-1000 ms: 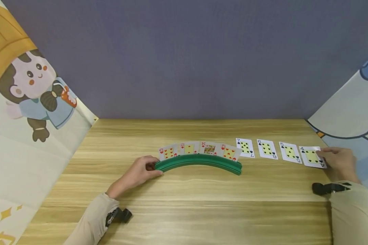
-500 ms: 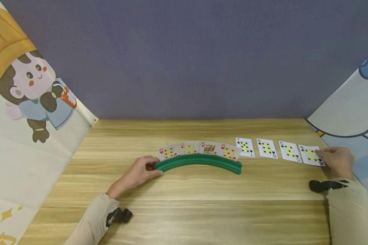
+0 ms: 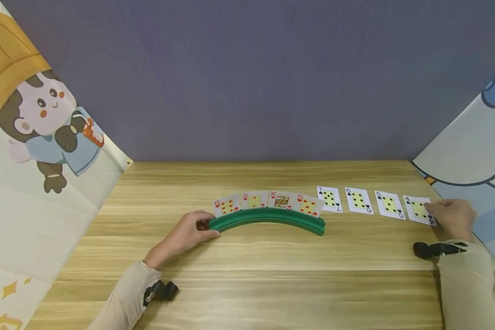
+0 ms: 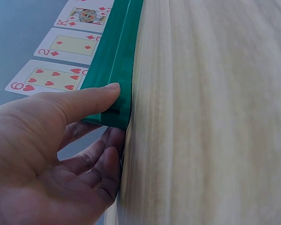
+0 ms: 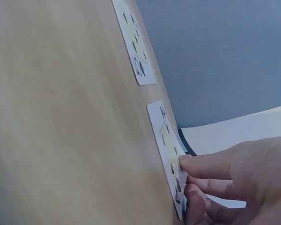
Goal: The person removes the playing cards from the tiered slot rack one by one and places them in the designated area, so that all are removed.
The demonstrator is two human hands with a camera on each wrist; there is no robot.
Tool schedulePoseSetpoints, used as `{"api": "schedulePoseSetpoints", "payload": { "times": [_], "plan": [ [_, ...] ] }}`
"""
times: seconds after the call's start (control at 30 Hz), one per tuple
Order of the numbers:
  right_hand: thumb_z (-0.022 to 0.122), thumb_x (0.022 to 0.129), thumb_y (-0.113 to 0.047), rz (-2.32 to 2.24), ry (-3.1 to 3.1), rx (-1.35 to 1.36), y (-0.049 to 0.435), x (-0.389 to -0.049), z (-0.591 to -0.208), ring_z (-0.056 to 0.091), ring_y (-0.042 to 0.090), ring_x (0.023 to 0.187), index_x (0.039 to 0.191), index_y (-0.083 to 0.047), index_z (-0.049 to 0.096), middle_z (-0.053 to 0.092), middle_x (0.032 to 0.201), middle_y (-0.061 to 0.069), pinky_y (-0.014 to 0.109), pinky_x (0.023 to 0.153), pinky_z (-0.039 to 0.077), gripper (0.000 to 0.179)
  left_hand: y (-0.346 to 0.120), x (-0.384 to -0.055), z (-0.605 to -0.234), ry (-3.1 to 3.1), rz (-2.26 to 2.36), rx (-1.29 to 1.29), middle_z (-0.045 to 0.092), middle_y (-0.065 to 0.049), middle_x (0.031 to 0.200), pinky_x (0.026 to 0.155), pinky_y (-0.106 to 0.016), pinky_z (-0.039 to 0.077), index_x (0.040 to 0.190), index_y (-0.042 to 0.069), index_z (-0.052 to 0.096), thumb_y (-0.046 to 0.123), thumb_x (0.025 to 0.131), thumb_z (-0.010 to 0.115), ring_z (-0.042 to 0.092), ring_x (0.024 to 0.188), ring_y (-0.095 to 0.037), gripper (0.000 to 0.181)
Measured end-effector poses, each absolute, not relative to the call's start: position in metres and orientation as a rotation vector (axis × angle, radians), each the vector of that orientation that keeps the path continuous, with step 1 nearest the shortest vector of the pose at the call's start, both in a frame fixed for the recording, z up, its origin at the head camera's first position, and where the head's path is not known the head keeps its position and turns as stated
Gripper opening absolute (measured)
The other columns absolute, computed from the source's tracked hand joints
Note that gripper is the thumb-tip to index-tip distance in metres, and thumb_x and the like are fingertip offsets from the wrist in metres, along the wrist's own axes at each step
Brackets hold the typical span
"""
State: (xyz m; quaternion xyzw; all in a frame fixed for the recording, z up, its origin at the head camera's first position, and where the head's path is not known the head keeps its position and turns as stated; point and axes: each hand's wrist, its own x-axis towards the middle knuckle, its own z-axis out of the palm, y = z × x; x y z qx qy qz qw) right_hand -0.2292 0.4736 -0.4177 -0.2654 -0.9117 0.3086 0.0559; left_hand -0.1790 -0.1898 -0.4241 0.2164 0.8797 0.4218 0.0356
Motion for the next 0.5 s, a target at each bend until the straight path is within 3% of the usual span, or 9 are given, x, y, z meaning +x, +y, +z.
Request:
{"api": "schedulePoseSetpoints", "payload": {
  "times": [0.23,0.4,0.5],
  "plan": [
    [0.058,0.096,-0.023,0.941,-2.746,-0.820,0.472,-0.225,-0.415,0.048,0.049,0.109,0.122,0.019,0.055,0.060,0.105,0.038,0.053,0.082,0.039,0.049,-0.188,-0.179,-0.426,2.700,1.307,0.674,0.066,-0.006,0.094,0.067,-0.024,0.053,0.104,0.004,0.072,0.015,0.085,0.080,0.059,0.077,-0.014,0.023],
    [0.053,0.099,-0.031,0.944,-2.724,-0.802,0.466,-0.224,-0.407,0.056,0.039,0.095,0.129,0.015,0.054,0.058,0.114,0.037,0.037,0.067,0.044,0.054,-0.189,-0.179,-0.426,2.711,1.297,0.663,0.065,-0.006,0.093,0.066,-0.024,0.053,0.103,0.004,0.072,0.015,0.085,0.080,0.059,0.077,-0.014,0.023],
    [0.051,0.100,-0.034,0.954,-2.704,-0.764,0.459,-0.227,-0.401,0.055,0.033,0.094,0.131,0.013,0.054,0.056,0.122,0.034,0.029,0.062,0.040,0.056,-0.190,-0.180,-0.426,2.715,1.292,0.659,0.065,-0.006,0.092,0.066,-0.024,0.053,0.103,0.004,0.072,0.015,0.085,0.080,0.058,0.076,-0.015,0.022]
  ]
}}
